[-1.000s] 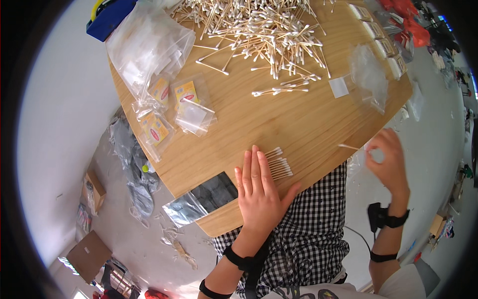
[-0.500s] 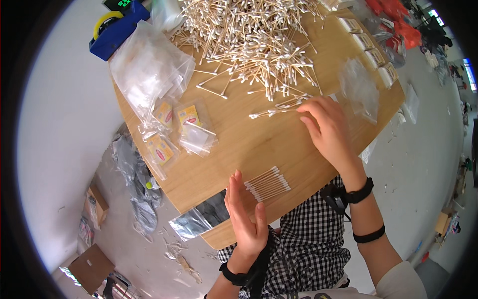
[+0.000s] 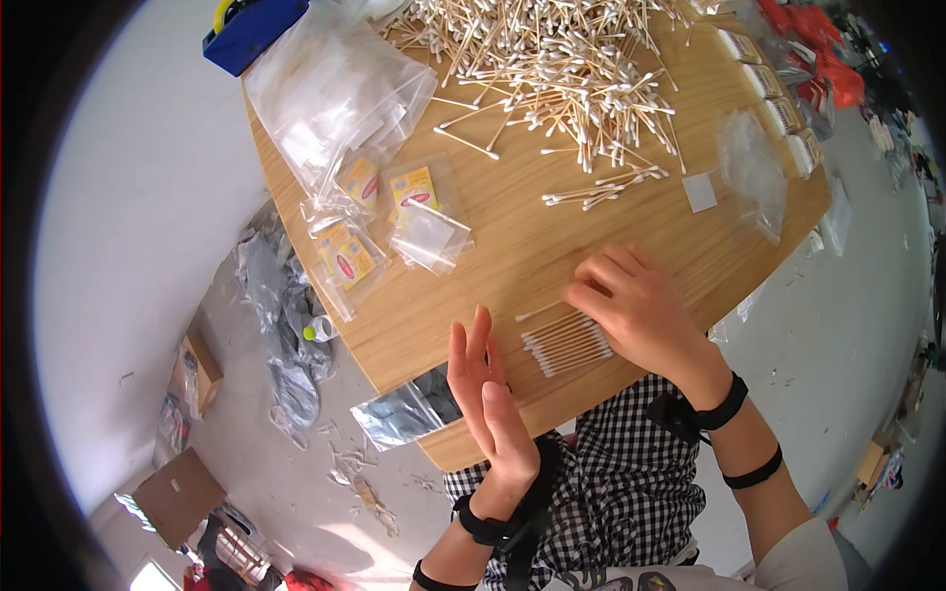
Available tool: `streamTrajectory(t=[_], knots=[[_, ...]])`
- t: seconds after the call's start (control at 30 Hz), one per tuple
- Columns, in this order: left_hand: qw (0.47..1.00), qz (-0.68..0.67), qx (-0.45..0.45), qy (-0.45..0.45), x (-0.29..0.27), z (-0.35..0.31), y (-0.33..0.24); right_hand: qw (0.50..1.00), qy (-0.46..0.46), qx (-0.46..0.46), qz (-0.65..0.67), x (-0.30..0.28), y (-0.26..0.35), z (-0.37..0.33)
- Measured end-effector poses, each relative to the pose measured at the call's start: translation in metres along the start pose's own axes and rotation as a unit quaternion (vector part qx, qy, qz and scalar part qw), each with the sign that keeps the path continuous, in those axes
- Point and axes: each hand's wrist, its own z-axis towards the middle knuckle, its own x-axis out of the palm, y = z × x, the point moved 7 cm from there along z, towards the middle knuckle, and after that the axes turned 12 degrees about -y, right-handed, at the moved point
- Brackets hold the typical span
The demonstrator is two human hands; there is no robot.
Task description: Manually organizing cotton swabs and placing them into small plastic boxes or packaging.
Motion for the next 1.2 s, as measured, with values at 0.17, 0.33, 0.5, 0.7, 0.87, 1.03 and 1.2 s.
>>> streamTrajectory(t=[0.17,0.33,0.5,0.7,0.87,1.03,1.2], knots=[[0.997,-0.071,-0.030,-0.017,0.013,0.002,0.002,0.997,-0.011,0.033,0.068,-0.008,-0.002,-0.013],[0.996,-0.075,0.000,-0.038,0.018,0.001,0.002,0.956,-0.130,0.199,0.173,-0.004,-0.004,-0.029],[0.995,-0.092,-0.010,-0.036,0.032,-0.003,0.006,0.809,-0.253,0.340,0.408,0.014,0.005,-0.050],[0.994,-0.104,-0.026,-0.033,0.030,-0.007,0.008,0.784,-0.249,0.347,0.451,0.021,0.009,-0.050],[0.992,-0.108,-0.019,-0.069,0.015,-0.004,0.003,0.894,-0.186,0.291,0.286,0.009,0.003,-0.035],[0.990,-0.106,-0.008,-0.093,-0.002,-0.009,0.003,0.976,-0.047,0.194,-0.083,0.026,0.015,-0.010],[0.993,-0.106,-0.016,-0.053,0.013,-0.022,0.010,0.980,-0.035,0.166,-0.103,0.041,0.022,-0.010]])
